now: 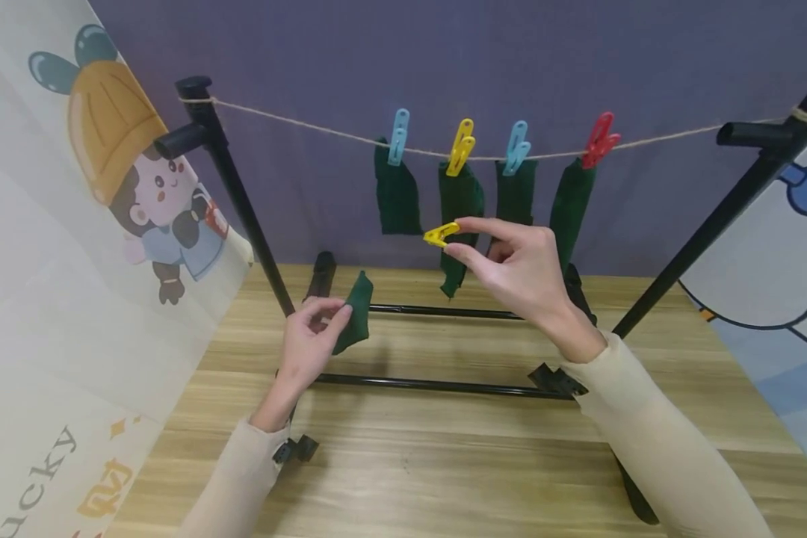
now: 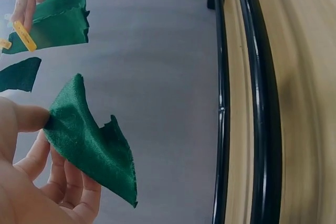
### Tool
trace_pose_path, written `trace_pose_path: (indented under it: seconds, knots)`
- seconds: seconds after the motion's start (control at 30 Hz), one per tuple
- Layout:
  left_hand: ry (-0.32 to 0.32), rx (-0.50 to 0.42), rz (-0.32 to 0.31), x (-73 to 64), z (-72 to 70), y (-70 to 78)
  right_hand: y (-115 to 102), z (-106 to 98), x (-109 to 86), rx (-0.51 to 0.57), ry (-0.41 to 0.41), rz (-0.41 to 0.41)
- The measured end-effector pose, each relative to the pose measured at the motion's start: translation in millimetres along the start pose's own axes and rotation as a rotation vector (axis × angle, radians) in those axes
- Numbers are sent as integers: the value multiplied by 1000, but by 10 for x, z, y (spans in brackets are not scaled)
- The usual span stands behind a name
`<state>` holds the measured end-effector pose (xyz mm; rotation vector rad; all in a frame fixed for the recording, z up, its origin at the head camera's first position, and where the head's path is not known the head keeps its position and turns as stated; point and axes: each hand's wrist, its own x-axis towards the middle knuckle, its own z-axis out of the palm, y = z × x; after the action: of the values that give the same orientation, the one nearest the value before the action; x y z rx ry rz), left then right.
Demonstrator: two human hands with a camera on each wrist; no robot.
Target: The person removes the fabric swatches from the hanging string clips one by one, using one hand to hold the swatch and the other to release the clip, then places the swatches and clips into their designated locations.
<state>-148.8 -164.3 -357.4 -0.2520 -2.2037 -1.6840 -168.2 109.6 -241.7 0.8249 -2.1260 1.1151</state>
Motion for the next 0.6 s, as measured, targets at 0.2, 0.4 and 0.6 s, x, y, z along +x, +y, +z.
trace_pose_path:
  seconds: [0.2, 0.4, 0.6]
  knots:
    - [15, -10, -8, -33, -15, -34, 44, -12, -57, -8, 1, 10]
    - [-2, 5, -40, -60, -47, -73, 109, 3, -98, -23, 4, 22]
    - [-9, 6, -34, -85, -78, -115, 87, 2, -133, -17, -2, 41]
